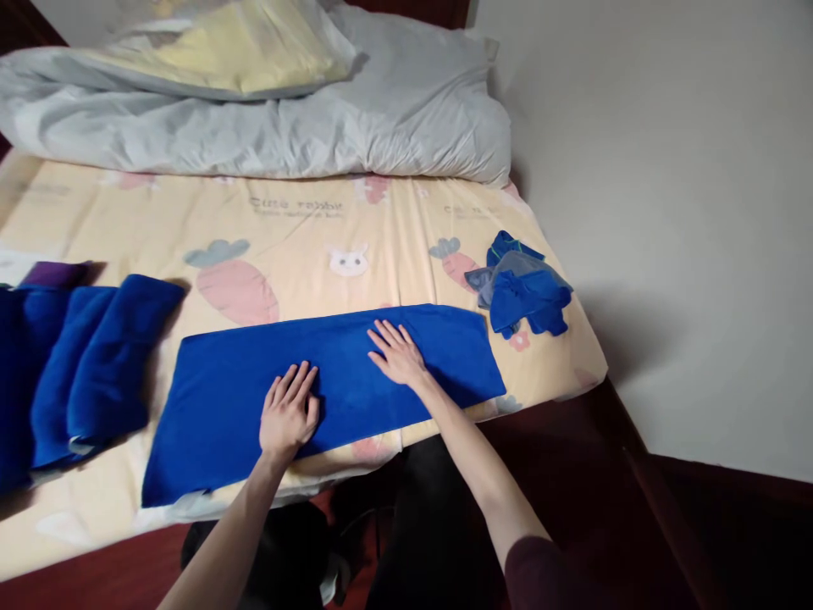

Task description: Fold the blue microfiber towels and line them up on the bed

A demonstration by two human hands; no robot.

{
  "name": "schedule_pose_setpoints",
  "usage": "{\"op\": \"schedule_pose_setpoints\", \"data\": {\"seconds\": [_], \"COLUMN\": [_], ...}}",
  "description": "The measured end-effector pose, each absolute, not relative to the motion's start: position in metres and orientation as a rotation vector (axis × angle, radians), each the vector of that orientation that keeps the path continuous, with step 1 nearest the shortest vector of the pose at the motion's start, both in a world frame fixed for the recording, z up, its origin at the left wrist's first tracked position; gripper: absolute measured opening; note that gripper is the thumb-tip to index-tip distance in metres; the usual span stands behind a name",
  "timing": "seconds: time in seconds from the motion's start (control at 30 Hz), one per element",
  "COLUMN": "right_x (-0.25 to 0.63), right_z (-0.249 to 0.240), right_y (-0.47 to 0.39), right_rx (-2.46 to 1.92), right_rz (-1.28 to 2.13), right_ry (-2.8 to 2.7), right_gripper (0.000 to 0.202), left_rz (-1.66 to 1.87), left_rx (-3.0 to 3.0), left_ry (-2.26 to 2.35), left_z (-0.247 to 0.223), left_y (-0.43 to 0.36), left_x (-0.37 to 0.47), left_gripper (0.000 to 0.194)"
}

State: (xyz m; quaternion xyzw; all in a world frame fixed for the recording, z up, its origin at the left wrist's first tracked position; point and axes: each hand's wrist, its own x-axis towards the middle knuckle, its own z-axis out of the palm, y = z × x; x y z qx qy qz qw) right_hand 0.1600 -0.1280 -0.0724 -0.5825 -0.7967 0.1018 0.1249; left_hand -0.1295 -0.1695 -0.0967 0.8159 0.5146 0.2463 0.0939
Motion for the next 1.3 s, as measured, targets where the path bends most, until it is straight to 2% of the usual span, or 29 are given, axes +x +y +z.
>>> {"op": "schedule_pose_setpoints", "data": {"seconds": [0.4, 0.57, 0.7, 0.83, 0.97, 1.2, 1.3], "right_x": [0.236, 0.265, 0.324, 0.379, 0.391, 0.375, 0.381], "right_z": [-0.072, -0.055, -0.028, -0.009, -0.010, -0.026, -0.029], "right_y": [-0.102, -0.087, -0.076, -0.077, -0.082, -0.086, -0.082], "right_rx": [-1.836, -1.892, -2.309, -2.671, -2.442, -2.063, -1.937], "right_rz": [0.275, 0.302, 0.138, 0.453, 0.709, 0.925, 0.872], "right_ry": [-2.204, -2.002, -1.494, -1.298, -1.355, -0.961, -0.915], "right_gripper": [0.057, 0.046, 0.044, 0.046, 0.046, 0.050, 0.050], "left_rz": [0.725, 0.716, 0.698, 0.679, 0.678, 0.682, 0.678], "left_rx": [2.458, 2.419, 2.412, 2.403, 2.403, 2.419, 2.412], "left_ry": [1.525, 1.521, 1.543, 1.553, 1.555, 1.560, 1.567], "left_z": [-0.099, -0.100, -0.099, -0.098, -0.097, -0.097, -0.096], "left_y": [-0.169, -0.169, -0.169, -0.169, -0.169, -0.169, -0.170], "left_x": [-0.131, -0.131, -0.131, -0.131, -0.131, -0.131, -0.131], "left_gripper": [0.064, 0.068, 0.066, 0.064, 0.064, 0.064, 0.064]}}
